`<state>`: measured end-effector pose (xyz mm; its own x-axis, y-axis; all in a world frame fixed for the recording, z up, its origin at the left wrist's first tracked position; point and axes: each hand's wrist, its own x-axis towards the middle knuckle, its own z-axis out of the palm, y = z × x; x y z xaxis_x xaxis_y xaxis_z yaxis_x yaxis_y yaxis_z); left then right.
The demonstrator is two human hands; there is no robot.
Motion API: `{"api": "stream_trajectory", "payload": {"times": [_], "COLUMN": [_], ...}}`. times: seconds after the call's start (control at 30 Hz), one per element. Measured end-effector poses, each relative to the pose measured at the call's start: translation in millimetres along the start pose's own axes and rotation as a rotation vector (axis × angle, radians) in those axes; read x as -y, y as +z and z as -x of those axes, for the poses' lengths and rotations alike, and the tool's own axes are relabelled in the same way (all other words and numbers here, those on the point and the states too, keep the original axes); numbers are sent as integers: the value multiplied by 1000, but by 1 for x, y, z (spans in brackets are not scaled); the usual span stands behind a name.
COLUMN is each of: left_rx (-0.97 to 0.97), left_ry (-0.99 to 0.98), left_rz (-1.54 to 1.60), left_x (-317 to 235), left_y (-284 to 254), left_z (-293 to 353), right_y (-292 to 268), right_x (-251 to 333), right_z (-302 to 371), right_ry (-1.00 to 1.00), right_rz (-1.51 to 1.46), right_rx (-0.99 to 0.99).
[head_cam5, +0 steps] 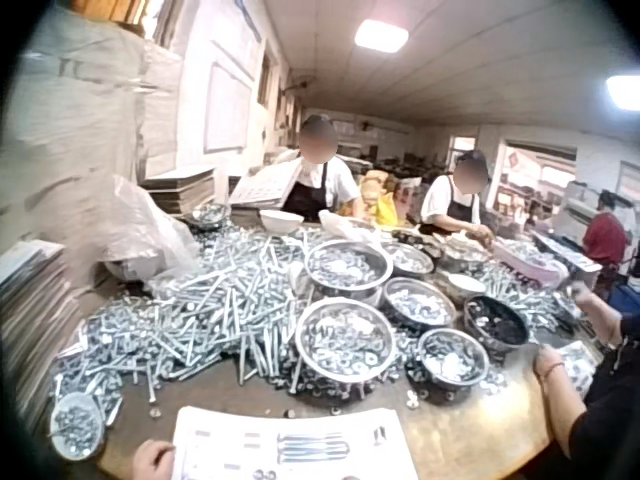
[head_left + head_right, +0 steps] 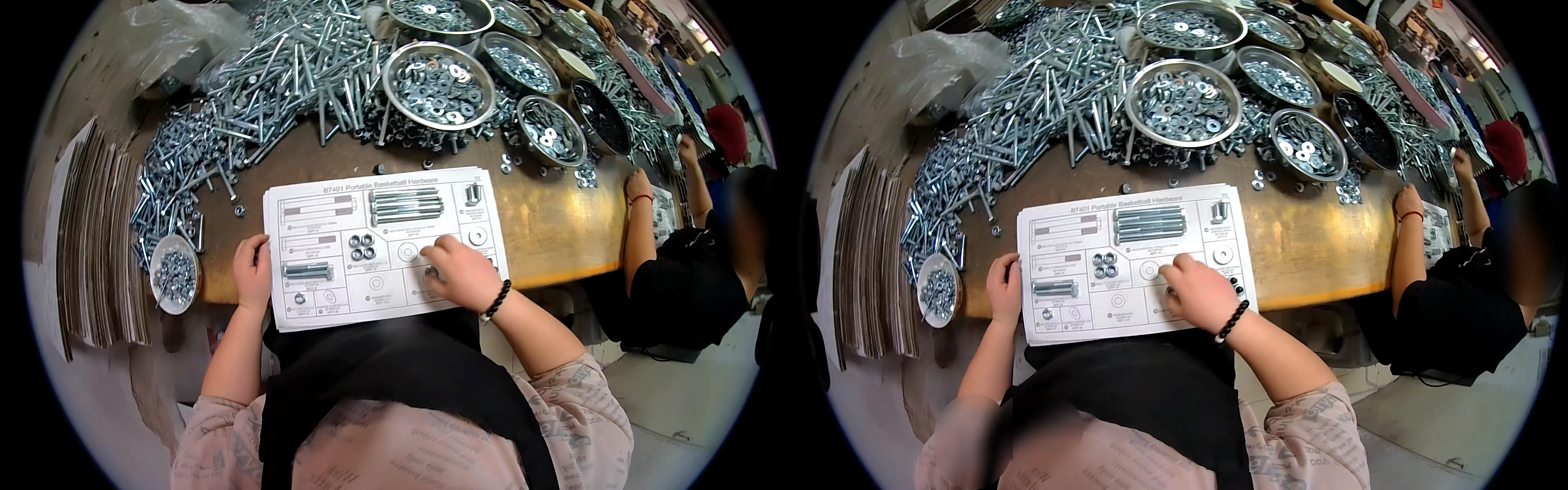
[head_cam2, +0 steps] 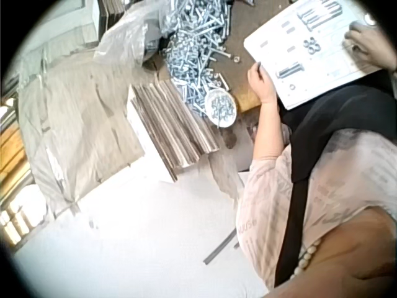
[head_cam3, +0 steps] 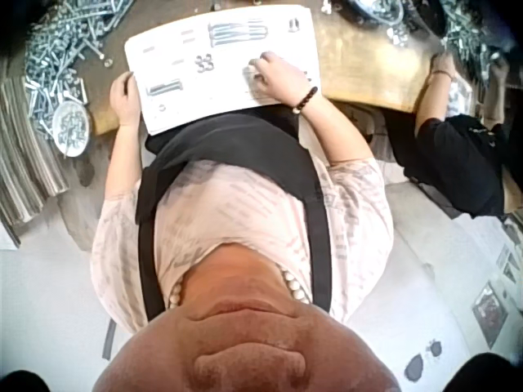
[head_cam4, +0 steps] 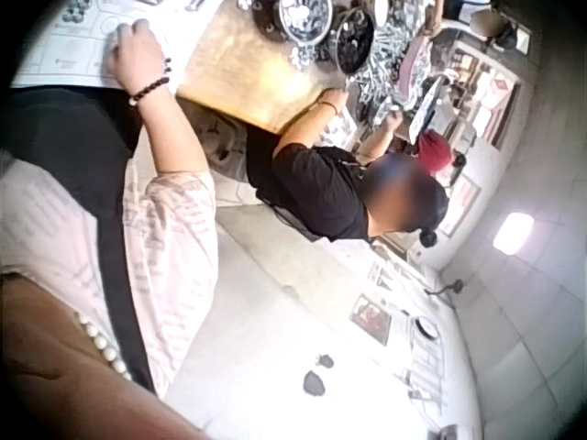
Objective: The person sorts metal fasteners, including bolts, nuts, and washers, from a large pile on a table. They place the items into designated areas on a printed instruction sheet, organizing them by type and size.
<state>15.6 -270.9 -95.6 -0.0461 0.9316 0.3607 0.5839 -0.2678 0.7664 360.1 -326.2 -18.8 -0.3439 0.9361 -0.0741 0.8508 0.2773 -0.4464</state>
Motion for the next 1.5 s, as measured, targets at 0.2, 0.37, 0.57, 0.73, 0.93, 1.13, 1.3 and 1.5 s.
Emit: {"api": "stream_trajectory", "payload": {"times": [0.2,0.37,0.57,0.73,0.93,1.13,1.3,1.5], "left_rx": [27,49,53,50,61,47,51,45], "left_ry": [-24,-26,-14,-12,-17,22,10,18], "left_rz": [-5,-16,-43,-48,-49,-58,-47,-79], "left_x": [1,5,0,0,2,-2,-2,-3], "left_y": [0,0,-1,-1,0,0,1,1], "left_z": [1,0,-1,-1,-1,-2,-2,-2], "right_y": [-33,-30,-37,-39,-39,-36,-34,-40], "right_x": [-79,-176,-198,-189,-195,-192,-206,-205], "right_z": [-10,-28,-68,-75,-67,-52,-58,-61], "right_ry": [226,459,727,649,517,436,619,689], "right_rz": [-104,9,157,171,237,255,266,148], "right_rx": [-460,-623,-489,-417,-480,-473,-498,-456]}}
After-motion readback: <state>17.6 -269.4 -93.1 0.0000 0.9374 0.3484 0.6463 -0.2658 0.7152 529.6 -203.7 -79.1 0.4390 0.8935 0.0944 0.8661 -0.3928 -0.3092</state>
